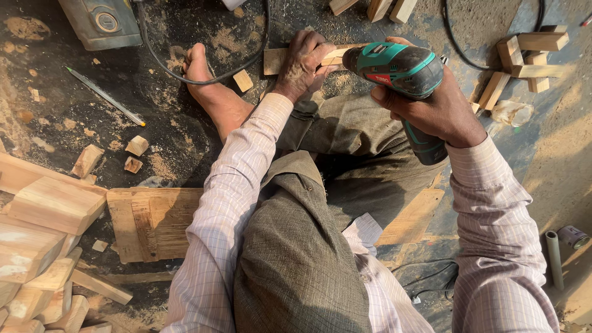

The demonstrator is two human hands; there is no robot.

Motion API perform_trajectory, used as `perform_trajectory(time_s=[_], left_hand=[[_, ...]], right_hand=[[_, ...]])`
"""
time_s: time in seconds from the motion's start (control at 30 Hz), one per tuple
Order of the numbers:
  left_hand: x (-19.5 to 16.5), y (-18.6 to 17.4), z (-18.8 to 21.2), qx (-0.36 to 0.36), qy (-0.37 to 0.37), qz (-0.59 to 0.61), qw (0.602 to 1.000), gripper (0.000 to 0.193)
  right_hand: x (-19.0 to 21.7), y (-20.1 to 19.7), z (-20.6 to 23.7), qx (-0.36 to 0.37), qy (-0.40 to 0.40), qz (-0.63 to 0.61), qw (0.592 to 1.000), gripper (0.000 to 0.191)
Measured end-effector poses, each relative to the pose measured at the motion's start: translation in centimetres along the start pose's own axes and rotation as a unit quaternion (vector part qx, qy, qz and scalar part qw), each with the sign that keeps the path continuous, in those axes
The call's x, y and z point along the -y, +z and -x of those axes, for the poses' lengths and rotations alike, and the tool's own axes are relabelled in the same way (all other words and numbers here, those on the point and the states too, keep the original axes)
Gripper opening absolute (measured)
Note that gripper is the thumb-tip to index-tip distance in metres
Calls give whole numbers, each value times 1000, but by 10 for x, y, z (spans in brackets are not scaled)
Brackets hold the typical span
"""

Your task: The person sits on the workshop floor holding a cordless drill and drills into small wooden blocks, picking up and repositioning blocks one at a time and setting drilled pieces aside among scattered wood scraps.

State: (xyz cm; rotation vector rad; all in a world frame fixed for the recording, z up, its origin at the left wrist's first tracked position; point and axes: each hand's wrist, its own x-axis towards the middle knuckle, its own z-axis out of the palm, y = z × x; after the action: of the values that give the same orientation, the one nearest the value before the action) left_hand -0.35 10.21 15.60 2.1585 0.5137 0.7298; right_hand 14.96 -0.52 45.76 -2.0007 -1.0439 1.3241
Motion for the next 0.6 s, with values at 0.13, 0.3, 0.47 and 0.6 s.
perform_trajectory(time_s=[0.13, 0.3, 0.47, 0.6], left_hand=[[1, 0, 0, -2, 4, -13, 1000, 48], [-2, -3, -1, -3, 4, -2, 1000, 47], [-4, -6, -1, 4, 1, 3, 1000, 47], [-4, -6, -1, 11, 0, -9, 1000, 48]], right_hand=[[-2, 1, 0, 4, 4, -12, 1000, 75], [-2, 2, 0, 1, 7, -5, 1000, 75], [1, 0, -1, 3, 2, 0, 1000, 74], [2, 1, -2, 4, -12, 17, 1000, 73]])
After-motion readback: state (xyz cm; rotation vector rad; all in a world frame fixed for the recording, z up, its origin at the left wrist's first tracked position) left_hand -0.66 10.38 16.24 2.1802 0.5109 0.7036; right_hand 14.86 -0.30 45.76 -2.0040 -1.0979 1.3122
